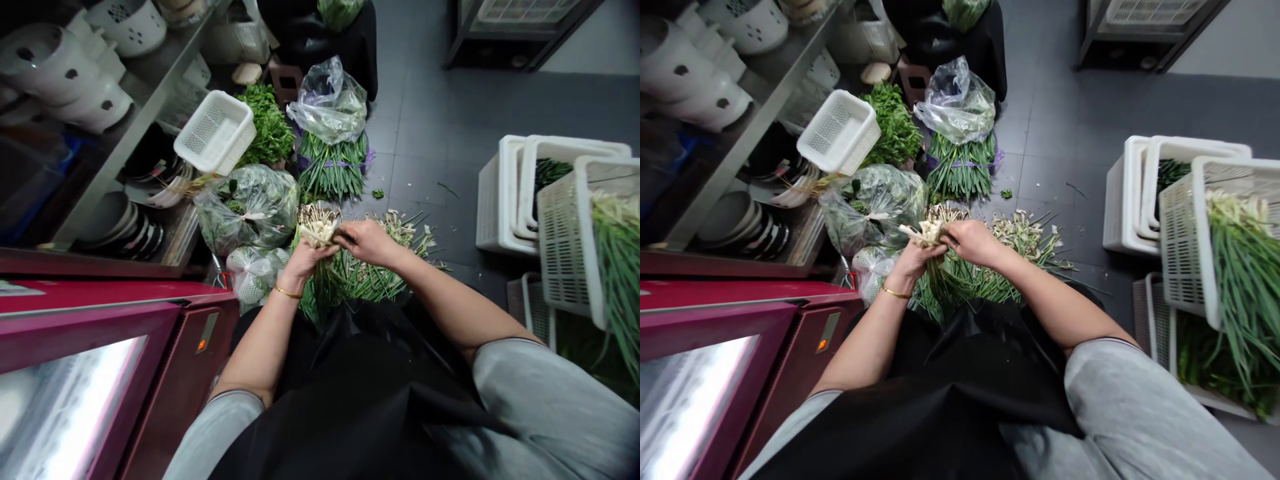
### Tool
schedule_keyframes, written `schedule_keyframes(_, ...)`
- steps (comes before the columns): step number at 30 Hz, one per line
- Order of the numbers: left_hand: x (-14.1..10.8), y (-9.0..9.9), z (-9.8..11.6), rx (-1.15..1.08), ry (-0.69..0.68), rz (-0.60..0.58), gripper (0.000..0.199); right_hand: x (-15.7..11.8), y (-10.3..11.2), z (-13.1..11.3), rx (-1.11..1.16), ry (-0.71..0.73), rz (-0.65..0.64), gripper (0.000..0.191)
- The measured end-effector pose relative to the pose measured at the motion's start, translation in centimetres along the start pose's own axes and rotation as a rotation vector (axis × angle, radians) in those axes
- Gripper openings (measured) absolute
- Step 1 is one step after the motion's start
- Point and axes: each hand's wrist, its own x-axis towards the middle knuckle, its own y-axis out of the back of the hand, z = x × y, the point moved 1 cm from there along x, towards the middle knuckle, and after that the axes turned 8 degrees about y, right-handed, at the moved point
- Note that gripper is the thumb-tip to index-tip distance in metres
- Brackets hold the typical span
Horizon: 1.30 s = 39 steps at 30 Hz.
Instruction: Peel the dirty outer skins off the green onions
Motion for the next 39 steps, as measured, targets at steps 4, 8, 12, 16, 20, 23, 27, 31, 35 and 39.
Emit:
schedule_keyframes(4, 0.1, 0.7, -0.1, 0.132, 0.141, -0.171, 0.041, -0.2, 2.5, 0.4, 0.154, -0.087, 0.267, 0.015)
schedule_keyframes(8, 0.2, 1.3, -0.6, 0.257, 0.201, -0.255, 0.039, -1.8, 7.8, 3.7, 0.363, -0.244, 0.763, 0.016)
schedule_keyframes(12, 0.3, 1.8, -1.0, 0.296, 0.204, -0.206, 0.042, -4.6, 9.9, 8.6, 0.289, -0.414, 0.885, 0.024)
schedule_keyframes(16, 0.5, 1.7, -1.1, 0.302, 0.193, -0.14, 0.042, -4.7, 7.2, 9.4, 0.163, -0.58, 0.208, 0.053)
schedule_keyframes(20, 0.6, 0.6, -1.3, 0.356, 0.1, -0.097, 0.041, -1.6, 2.7, 3.4, 0.396, -0.22, 0.251, 0.057)
schedule_keyframes(23, 0.0, -0.3, -0.8, 0.454, -0.005, -0.082, 0.041, 0.7, -0.1, -1.6, 0.49, -0.101, 0.117, 0.062)
schedule_keyframes(27, -3.0, 0.0, 1.5, 0.488, -0.062, -0.093, 0.032, 3.2, 1.1, -2.3, 0.757, -0.044, 0.03, 0.06)
schedule_keyframes(31, -6.7, 2.8, 4.1, 0.358, -0.036, -0.131, 0.034, 6.2, 3.4, 7.0, 1.066, -0.173, 0.312, 0.058)
schedule_keyframes(35, -7.0, 5.8, 4.7, 0.126, -0.018, 0.033, 0.041, 6.8, -3.7, 19.3, 0.761, -0.74, 0.346, 0.038)
schedule_keyframes(39, -5.6, 7.5, 3.5, 0.157, 0.183, 0.235, 0.017, 4.0, -15.5, 24.9, 0.45, -0.872, 0.0, 0.029)
